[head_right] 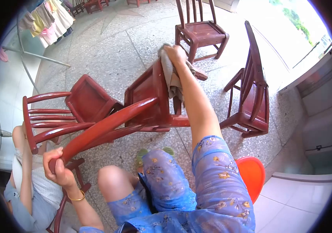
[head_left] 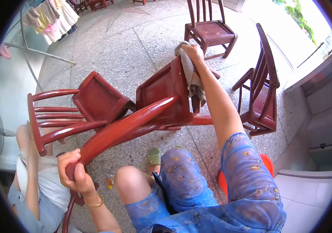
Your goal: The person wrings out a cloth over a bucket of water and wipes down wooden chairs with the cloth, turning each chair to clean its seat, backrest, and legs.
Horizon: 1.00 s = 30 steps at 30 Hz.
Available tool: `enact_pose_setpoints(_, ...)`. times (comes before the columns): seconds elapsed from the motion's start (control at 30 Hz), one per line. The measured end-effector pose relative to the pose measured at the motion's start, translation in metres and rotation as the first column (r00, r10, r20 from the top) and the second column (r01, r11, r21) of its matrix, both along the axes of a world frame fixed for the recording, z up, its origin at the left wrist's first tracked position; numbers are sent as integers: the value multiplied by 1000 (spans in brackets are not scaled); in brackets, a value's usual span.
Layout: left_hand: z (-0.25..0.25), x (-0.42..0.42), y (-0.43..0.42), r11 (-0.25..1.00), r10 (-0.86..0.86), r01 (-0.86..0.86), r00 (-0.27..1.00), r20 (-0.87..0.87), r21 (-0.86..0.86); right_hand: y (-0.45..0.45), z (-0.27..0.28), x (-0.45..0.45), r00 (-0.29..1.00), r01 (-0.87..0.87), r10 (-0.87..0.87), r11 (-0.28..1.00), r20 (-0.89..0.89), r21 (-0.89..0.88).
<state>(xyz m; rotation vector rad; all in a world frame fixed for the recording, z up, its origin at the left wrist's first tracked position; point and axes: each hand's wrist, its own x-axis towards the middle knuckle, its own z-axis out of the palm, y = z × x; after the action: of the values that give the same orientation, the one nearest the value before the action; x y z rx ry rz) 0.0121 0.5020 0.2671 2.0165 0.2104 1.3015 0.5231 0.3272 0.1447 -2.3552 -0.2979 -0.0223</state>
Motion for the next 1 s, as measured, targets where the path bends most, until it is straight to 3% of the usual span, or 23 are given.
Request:
enact_pose_setpoints(0.07,-13,-18,6,998,61,-61,998,16,-15,-42,-44,22,993,114,-115,990,-6,-80)
enact_pose_setpoints(0.2,-35,-55,13,995,96,-96,995,37,-7,-142,-93,5,970,234,-228,970,83,-67)
enact_pose_setpoints(0.27,-34,-56,8,996,88,-88,996,20,-23,-144,-104,8,932,349,-349,937,99,18)
enact_pose_setpoints(0.33,-27,-48,7,995,78,-77,997,3,-57,-130,-89,-4,951,310,-309,940,-29,145)
enact_pose_setpoints(0.4,-20,-41,7,998,51,-52,999,-11,-23,-91,-41,-46,981,157,-55,797,-188,583)
enact_pose_setpoints(0.47,-13,-30,0,998,55,-56,997,-47,-10,-44,24,-96,986,28,94,731,-141,682)
enact_pose_setpoints(0.53,-13,-29,-1,998,59,-59,997,-40,-10,-6,19,-90,975,-220,152,762,163,609)
enact_pose_setpoints(0.63,-17,-36,3,998,58,-59,997,-47,-18,-9,17,-92,956,-264,159,827,245,495)
enact_pose_setpoints(0.67,-17,-37,2,998,65,-65,997,-40,-18,-11,13,-86,958,-262,161,828,238,496)
enact_pose_setpoints(0.73,-20,-42,4,997,69,-69,997,-38,-16,-26,-4,-65,998,-40,15,859,53,511)
enact_pose_setpoints(0.8,-28,-53,11,998,63,-63,998,-12,-18,-60,-29,-44,990,123,-140,943,32,310)
enact_pose_setpoints(0.87,-32,-61,17,999,48,-48,999,-16,2,-99,-114,16,924,190,-152,979,350,-77)
enact_pose_setpoints(0.93,-32,-65,15,998,64,-63,997,-43,8,-130,-103,20,983,96,-27,919,180,-383)
enact_pose_setpoints(1.0,-30,-61,10,996,90,-90,995,-50,6,-140,-120,28,919,390,-392,920,38,48)
